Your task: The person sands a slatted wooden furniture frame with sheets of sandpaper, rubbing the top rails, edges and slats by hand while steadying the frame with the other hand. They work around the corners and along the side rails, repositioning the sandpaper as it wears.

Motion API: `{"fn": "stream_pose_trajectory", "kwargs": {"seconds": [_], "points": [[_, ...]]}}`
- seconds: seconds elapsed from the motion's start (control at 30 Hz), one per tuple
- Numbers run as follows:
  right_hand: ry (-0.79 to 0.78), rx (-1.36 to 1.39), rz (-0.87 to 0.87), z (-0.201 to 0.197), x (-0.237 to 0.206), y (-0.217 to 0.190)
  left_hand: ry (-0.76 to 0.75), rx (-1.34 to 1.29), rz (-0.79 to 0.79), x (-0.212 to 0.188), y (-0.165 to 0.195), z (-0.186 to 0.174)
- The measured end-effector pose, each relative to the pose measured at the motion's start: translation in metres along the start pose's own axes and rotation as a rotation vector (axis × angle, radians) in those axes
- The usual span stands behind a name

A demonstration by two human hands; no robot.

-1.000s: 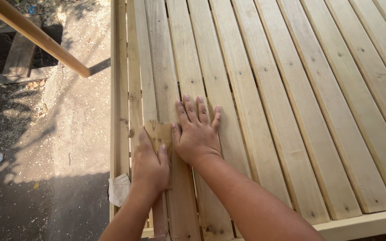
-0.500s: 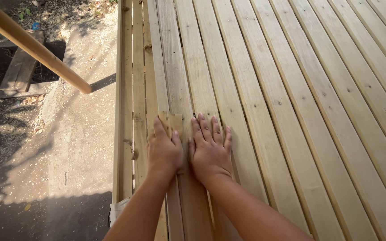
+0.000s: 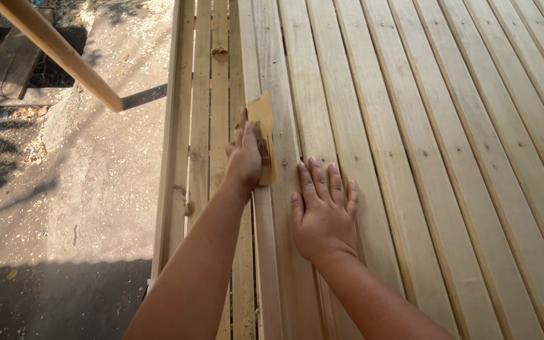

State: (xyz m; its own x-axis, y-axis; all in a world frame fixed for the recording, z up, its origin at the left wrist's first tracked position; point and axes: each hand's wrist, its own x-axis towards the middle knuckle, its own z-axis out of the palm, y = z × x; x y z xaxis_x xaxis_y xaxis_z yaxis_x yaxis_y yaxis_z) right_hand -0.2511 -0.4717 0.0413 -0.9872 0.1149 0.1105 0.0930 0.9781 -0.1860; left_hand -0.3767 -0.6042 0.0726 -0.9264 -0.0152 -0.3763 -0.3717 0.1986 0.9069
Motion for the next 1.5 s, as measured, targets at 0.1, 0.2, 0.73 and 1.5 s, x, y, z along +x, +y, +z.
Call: {"fn": "stream_pose_trajectory", "kwargs": {"seconds": [0.1,0.2,0.73,1.5], "points": [[-0.034,0.001,0.017,0.001,0.001,0.002,-0.067,-0.093,-0.009,-0.077,-0.058,-0.003],[-0.043,-0.008,0.009,0.0,0.006,0.005,-0.142,-0.116,-0.088,-0.163,-0.12,-0.004],[-0.06,0.294,0.164,0.011,-0.009,-0.06,-0.086,-0.201,-0.183,-0.083,-0.107,0.003],[-0.07,0.264,0.153,0.0,-0.019,-0.07,-0.3,-0.626,-0.245,-0.201,-0.231,0.033]]}}
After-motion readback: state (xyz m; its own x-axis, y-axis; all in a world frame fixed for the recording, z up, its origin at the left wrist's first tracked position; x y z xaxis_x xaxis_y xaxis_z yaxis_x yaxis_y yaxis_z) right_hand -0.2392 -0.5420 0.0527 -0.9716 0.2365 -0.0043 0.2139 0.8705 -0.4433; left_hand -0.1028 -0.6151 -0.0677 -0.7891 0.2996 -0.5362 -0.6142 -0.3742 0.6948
